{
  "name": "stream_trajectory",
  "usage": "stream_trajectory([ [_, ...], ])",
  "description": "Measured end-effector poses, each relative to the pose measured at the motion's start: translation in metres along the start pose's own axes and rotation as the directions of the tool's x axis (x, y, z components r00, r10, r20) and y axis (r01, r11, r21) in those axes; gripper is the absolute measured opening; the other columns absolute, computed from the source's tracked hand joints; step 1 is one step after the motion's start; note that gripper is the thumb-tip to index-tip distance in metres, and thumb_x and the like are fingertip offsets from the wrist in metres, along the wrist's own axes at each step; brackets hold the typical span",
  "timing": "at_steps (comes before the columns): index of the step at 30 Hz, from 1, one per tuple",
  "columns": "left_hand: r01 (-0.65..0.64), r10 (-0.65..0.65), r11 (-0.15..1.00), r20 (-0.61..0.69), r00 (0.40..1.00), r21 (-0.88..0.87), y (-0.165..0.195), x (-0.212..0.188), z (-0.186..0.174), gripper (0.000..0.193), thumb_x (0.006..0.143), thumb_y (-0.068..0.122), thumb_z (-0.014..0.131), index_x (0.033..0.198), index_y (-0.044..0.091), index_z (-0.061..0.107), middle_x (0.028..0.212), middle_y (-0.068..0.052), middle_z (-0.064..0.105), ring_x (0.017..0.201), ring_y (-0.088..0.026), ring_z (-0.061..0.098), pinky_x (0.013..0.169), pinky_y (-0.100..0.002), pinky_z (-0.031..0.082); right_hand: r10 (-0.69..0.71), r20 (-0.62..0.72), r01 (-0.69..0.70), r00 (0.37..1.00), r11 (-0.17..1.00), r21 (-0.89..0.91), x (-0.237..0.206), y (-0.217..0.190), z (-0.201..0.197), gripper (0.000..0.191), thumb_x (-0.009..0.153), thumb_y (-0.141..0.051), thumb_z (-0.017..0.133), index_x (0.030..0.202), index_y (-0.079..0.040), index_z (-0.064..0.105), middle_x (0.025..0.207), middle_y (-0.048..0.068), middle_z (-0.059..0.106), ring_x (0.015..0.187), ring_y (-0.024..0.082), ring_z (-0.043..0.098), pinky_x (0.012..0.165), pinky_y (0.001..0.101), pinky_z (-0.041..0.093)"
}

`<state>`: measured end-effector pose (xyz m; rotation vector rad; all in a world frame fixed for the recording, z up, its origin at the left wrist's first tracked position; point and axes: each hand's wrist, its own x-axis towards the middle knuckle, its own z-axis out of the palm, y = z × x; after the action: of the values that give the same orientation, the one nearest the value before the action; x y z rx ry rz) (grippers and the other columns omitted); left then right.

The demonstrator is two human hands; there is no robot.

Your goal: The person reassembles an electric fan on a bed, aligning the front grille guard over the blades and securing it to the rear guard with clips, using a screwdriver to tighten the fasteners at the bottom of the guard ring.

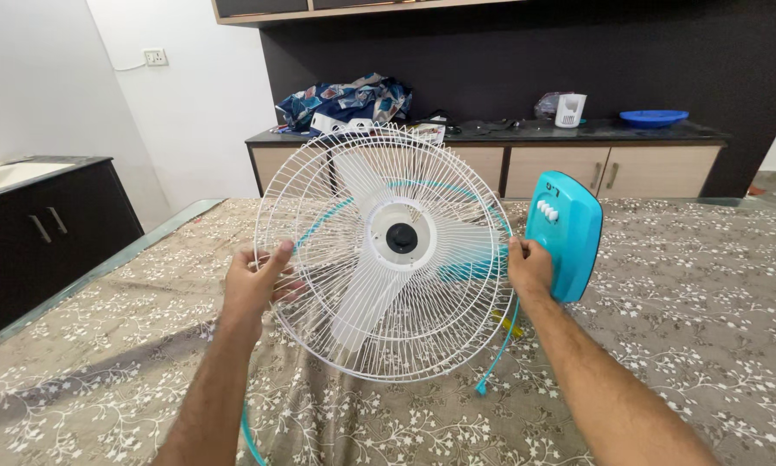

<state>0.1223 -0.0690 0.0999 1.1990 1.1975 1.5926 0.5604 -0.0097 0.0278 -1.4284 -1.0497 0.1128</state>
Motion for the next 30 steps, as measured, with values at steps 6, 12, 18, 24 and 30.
stream_trajectory([
  [6,-0.055,0.088,0.933,0.079,0.993,-0.355,-0.018,0.027,-0.005,0.038,0.088,0.03,0.083,0.105,0.007,0.058,0.087,-0.012,0.066,0.068,-0.021,0.068,0.055,-0.032,0.054,0.151,0.088,-0.167,0.985,0.963,0.211,-0.004,-0.002,-0.005,0.039,0.1,-0.039,0.068,0.101,0.0,0.072,0.077,0.005,0.066,0.064,0.013,0.057,0.056,0.0337,0.046],
  [12,0.024,-0.023,0.884,0.008,1.0,-0.466,-0.024,0.031,-0.008,0.029,0.086,0.028,0.081,0.098,0.012,0.06,0.082,-0.004,0.064,0.067,-0.017,0.064,0.06,-0.03,0.058,0.306,0.27,-0.407,0.913,0.721,0.561,-0.008,0.005,-0.012,0.032,0.102,-0.038,0.065,0.099,-0.006,0.067,0.066,-0.003,0.05,0.048,0.008,0.042,0.042,0.0278,0.033],
  [18,0.081,-0.134,0.817,-0.05,0.99,-0.571,-0.015,0.02,-0.006,0.039,0.092,0.046,0.079,0.083,0.015,0.056,0.078,0.0,0.059,0.066,-0.013,0.053,0.066,-0.027,0.05,0.321,0.299,-0.439,0.899,0.65,0.621,-0.008,0.011,-0.01,0.023,0.101,-0.027,0.068,0.1,-0.005,0.061,0.063,-0.001,0.055,0.043,0.008,0.041,0.036,0.0257,0.028],
  [24,-0.151,-0.057,0.698,-0.265,0.962,-0.7,-0.002,0.025,-0.043,0.035,0.093,0.048,0.076,0.089,0.018,0.057,0.08,0.004,0.056,0.073,-0.01,0.054,0.081,-0.028,0.053,0.267,0.284,-0.39,0.921,0.654,0.648,-0.006,0.014,-0.008,0.019,0.1,-0.023,0.068,0.101,-0.004,0.063,0.062,-0.001,0.053,0.042,0.008,0.042,0.036,0.0265,0.03],
  [30,-0.389,-0.121,0.258,-0.429,0.895,-0.885,-0.036,0.036,-0.136,0.023,0.104,0.032,0.079,0.097,0.01,0.072,0.091,-0.002,0.071,0.076,-0.01,0.068,0.078,-0.024,0.063,0.276,0.268,-0.384,0.923,0.696,0.607,-0.003,0.023,-0.004,0.02,0.101,-0.025,0.065,0.103,-0.005,0.063,0.063,0.0,0.057,0.041,0.01,0.045,0.036,0.0279,0.033],
])
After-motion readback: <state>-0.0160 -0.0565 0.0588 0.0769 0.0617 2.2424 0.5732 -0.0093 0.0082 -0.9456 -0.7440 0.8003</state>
